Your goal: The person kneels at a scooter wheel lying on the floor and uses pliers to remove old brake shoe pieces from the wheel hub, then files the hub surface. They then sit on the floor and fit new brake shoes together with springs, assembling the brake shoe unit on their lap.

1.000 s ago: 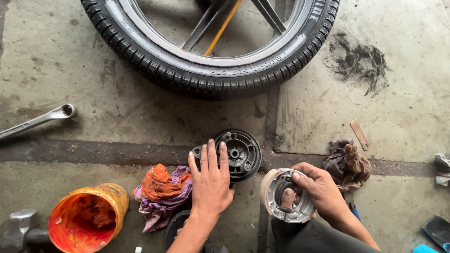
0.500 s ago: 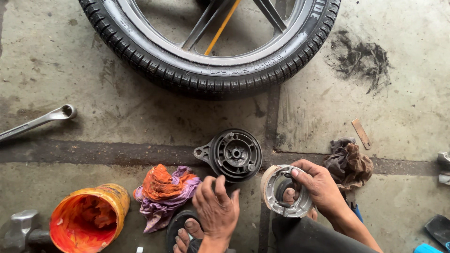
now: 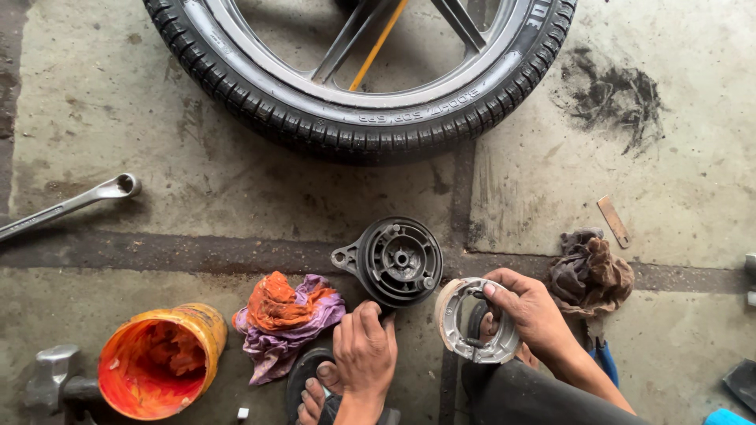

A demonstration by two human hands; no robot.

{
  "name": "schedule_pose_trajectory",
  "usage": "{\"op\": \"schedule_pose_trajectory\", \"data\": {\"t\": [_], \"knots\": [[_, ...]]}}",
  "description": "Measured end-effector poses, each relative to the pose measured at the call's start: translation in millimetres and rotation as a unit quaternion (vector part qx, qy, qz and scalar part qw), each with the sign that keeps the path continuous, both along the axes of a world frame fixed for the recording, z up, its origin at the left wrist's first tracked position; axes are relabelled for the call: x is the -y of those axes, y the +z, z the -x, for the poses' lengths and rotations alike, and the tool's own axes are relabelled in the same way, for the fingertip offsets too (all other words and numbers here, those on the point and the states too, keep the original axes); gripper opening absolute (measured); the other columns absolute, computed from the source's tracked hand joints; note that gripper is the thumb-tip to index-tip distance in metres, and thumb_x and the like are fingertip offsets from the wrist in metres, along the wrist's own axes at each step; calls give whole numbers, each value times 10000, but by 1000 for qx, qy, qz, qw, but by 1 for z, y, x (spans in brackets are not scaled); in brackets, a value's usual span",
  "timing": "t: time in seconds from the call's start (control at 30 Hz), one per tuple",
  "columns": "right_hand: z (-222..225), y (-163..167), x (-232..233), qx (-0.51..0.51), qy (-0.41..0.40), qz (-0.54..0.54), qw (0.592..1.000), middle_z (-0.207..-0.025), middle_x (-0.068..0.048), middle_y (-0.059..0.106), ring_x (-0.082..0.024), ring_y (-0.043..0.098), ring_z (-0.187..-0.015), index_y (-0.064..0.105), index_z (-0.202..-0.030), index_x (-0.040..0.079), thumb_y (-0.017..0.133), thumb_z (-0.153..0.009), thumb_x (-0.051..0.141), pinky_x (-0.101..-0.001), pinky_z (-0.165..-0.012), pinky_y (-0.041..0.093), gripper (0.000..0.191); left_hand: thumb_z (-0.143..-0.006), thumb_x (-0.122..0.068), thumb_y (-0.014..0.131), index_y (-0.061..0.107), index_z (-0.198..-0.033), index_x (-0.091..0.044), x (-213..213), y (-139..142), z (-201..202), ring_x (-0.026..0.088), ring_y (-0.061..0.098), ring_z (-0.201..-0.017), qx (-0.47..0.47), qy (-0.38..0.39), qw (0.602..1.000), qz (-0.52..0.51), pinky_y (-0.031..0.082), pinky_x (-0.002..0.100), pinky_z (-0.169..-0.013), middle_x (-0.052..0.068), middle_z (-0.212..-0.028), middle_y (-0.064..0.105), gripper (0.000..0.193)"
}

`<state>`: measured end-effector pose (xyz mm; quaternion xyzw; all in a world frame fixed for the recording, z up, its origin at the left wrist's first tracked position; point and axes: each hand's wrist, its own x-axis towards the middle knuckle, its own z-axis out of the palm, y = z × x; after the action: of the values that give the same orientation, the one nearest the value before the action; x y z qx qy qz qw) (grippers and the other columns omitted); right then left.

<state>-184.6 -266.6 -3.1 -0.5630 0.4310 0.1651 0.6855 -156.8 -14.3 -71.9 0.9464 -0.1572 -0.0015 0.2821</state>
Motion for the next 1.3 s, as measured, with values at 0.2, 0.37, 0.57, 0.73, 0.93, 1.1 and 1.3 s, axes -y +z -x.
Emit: {"op": "schedule_pose_trajectory", "data": {"t": [0.2, 0.37, 0.57, 0.73, 0.93, 1.1, 1.3], "knots": [[-10, 1, -10, -9, 26, 21, 999, -729, -18, 657, -75, 572, -573, 720, -1001, -17, 649, -944, 175, -248, -513, 481, 213, -691, -146, 842, 568, -1048, -66, -12, 2, 6, 289, 639, -833, -19, 34, 998, -45, 487, 430, -693, 68, -958, 685, 457], [-40, -6, -26, 37, 166, 100, 980, -718, 2, 640, -41, 561, -640, 752, -998, 14, 672, -950, 170, -225, -558, 487, 182, -723, -204, 846, 585, -1037, -86, -28, 0, 1, 303, 646, -816, -16, 97, 992, -75, 496, 442, -683, 66, -883, 670, 425], [-81, -8, -49, 20, 183, 34, 982, -659, -4, 576, -100, 557, -529, 729, -997, 29, 662, -943, 202, -278, -483, 491, 193, -747, -202, 837, 609, -1098, -69, -47, 0, -17, 305, 652, -911, -26, 73, 993, -84, 523, 428, -751, 86, -943, 686, 439], [-83, -9, -46, 22, 179, 24, 983, -657, -7, 582, -100, 557, -524, 740, -996, 26, 661, -946, 215, -274, -476, 483, 211, -680, -225, 864, 477, -1383, 1, -57, 6, -35, 375, 541, -1163, -38, -20, 994, -100, 466, 471, -926, 181, -1264, 577, 833], [-69, -14, -18, 96, 223, 95, 965, -752, -10, 712, -50, 601, -677, 746, -966, -3, 673, -940, 192, -245, -611, 520, 210, -479, -381, 959, 230, -1563, -26, -51, 32, -94, 457, 216, -1460, -83, -116, 980, -139, 224, 612, -1134, 219, -1572, 275, 1353], [-59, -9, -7, 83, 183, 72, 977, -770, -7, 712, -65, 587, -689, 748, -975, -9, 673, -924, 180, -256, -623, 504, 209, -469, -400, 959, 156, -1587, -115, -42, 49, -144, 346, 114, -1550, -149, -228, 945, -182, 73, 592, -1199, 155, -1685, 164, 1406], [-62, -12, -16, 89, 164, 65, 980, -772, -7, 698, -72, 590, -702, 734, -979, -8, 676, -931, 189, -262, -636, 511, 210, -471, -341, 929, 157, -1600, -116, -38, 47, -133, 317, 159, -1519, -169, -209, 950, -162, 83, 549, -1201, 151, -1689, 181, 1385]]}}
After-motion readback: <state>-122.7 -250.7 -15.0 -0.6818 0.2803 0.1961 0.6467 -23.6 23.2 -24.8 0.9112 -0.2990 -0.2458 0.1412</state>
